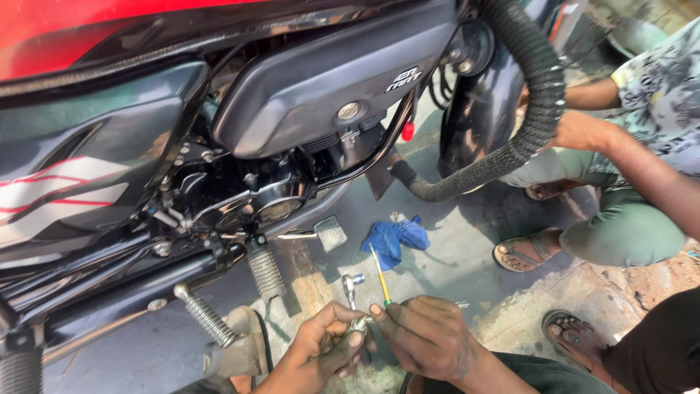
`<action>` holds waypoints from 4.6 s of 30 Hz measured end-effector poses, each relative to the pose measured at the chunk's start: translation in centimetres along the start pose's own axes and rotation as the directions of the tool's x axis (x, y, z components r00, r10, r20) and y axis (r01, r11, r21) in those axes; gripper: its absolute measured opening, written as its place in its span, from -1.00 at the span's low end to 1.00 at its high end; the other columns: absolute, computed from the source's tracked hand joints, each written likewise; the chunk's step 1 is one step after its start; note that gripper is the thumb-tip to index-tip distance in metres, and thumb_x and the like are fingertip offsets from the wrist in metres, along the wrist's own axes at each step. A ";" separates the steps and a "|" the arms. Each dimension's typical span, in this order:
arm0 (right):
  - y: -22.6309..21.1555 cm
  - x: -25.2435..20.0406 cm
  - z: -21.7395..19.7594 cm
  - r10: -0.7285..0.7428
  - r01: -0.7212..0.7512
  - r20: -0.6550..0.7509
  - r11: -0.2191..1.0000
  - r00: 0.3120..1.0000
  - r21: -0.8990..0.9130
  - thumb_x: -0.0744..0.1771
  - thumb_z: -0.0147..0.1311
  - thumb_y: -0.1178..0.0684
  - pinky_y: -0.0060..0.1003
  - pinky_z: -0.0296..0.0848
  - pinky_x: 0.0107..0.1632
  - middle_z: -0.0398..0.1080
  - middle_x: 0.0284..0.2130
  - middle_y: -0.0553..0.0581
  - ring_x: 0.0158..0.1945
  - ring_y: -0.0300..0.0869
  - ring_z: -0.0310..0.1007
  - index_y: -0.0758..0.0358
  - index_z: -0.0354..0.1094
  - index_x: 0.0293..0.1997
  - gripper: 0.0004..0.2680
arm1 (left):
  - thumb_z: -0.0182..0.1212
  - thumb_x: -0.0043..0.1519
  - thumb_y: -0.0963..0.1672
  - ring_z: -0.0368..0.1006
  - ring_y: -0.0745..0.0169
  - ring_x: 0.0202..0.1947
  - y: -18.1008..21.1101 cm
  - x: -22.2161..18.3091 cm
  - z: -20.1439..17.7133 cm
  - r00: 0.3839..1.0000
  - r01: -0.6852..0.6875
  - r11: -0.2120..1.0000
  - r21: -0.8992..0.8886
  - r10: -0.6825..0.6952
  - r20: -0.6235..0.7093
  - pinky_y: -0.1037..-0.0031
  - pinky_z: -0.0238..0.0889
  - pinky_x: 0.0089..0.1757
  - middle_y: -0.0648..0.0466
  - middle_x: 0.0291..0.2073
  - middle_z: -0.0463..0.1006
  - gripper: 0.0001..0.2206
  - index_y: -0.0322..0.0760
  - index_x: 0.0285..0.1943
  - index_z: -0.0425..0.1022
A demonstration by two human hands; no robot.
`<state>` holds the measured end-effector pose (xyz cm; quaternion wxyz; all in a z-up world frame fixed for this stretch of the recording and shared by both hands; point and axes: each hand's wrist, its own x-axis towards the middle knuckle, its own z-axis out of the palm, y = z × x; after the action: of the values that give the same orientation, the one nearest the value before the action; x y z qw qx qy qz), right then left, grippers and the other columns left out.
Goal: The recorder is repairing a motorcycle engine area while another person assists.
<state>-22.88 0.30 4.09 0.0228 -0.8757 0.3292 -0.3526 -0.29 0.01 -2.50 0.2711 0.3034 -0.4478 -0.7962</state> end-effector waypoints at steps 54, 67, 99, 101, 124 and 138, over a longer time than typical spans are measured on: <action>-0.8 -3.6 4.0 0.610 -0.694 0.337 0.591 0.718 0.411 0.28 0.29 0.19 -0.32 0.29 -0.50 0.40 -0.58 0.04 -0.54 -0.27 0.34 0.38 0.54 -0.28 -0.93 | 0.21 0.08 -0.26 0.39 -0.04 -0.02 0.3 -1.0 -1.1 0.914 -0.272 0.235 0.933 0.366 0.174 0.29 0.37 -0.04 -0.12 0.07 0.45 -0.67 -0.37 0.06 0.49; 0.2 -4.6 6.1 0.602 -0.836 0.791 -0.375 0.109 0.401 0.29 0.29 0.14 -0.37 0.00 -0.59 0.30 -0.65 0.12 -0.65 -0.25 0.14 0.44 0.52 -0.36 -0.87 | 0.34 -0.03 -0.25 0.48 -0.21 -0.11 2.8 -1.4 -1.1 0.830 -0.370 0.017 0.929 0.456 0.322 0.20 0.37 -0.08 -0.20 -0.05 0.57 -0.59 -0.30 0.04 0.46; -1.5 -3.8 1.7 0.140 -0.083 -0.110 0.908 0.984 0.412 0.28 0.33 0.19 -0.32 0.58 -0.30 0.55 -0.36 0.05 -0.34 -0.26 0.64 0.21 0.53 0.01 -0.78 | 0.17 -0.02 -0.29 0.51 0.20 -0.23 0.2 0.0 -0.9 0.981 -0.014 0.973 -0.231 0.058 0.183 0.42 0.34 -0.15 -0.10 -0.28 0.61 -0.79 -0.54 -0.21 0.51; -1.2 -4.3 2.4 0.170 -0.100 -0.132 0.902 0.977 0.419 0.31 0.32 0.19 -0.38 0.54 -0.35 0.58 -0.36 0.05 -0.35 -0.29 0.65 0.19 0.53 -0.04 -0.84 | 0.18 -0.03 -0.29 0.53 0.14 -0.26 0.3 0.3 -0.5 0.981 0.021 0.936 -0.353 0.049 0.187 0.35 0.39 -0.14 -0.13 -0.27 0.61 -0.81 -0.53 -0.24 0.46; 23.7 -19.1 26.2 0.878 -0.807 0.479 0.287 0.005 -0.517 0.29 0.13 -0.07 0.23 -0.20 0.44 -0.26 0.48 0.30 0.53 0.17 -0.37 -0.22 0.32 0.25 -0.64 | 0.08 0.01 -0.30 0.40 0.17 -0.51 -4.6 2.7 -2.5 0.959 0.070 0.898 -0.434 -0.180 -0.218 0.43 0.22 -0.47 -0.26 -0.45 0.56 -0.79 -0.55 -0.17 0.41; 29.4 -19.9 21.8 0.950 -0.950 0.004 0.313 0.313 -0.028 0.23 0.09 0.11 -0.01 0.41 0.08 0.47 -0.12 0.41 0.03 0.25 0.46 0.36 0.38 -0.05 -0.76 | 0.04 0.02 -0.28 0.42 0.21 -0.50 -2.4 2.4 -1.2 0.981 0.063 0.886 -0.460 -0.140 -0.136 0.49 0.21 -0.46 -0.23 -0.40 0.58 -0.74 -0.54 -0.12 0.44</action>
<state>-36.21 -15.04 -32.24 0.2193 -0.5200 0.7834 -0.2605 -1.41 -1.28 -5.70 0.3282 0.3198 -0.2092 -0.8638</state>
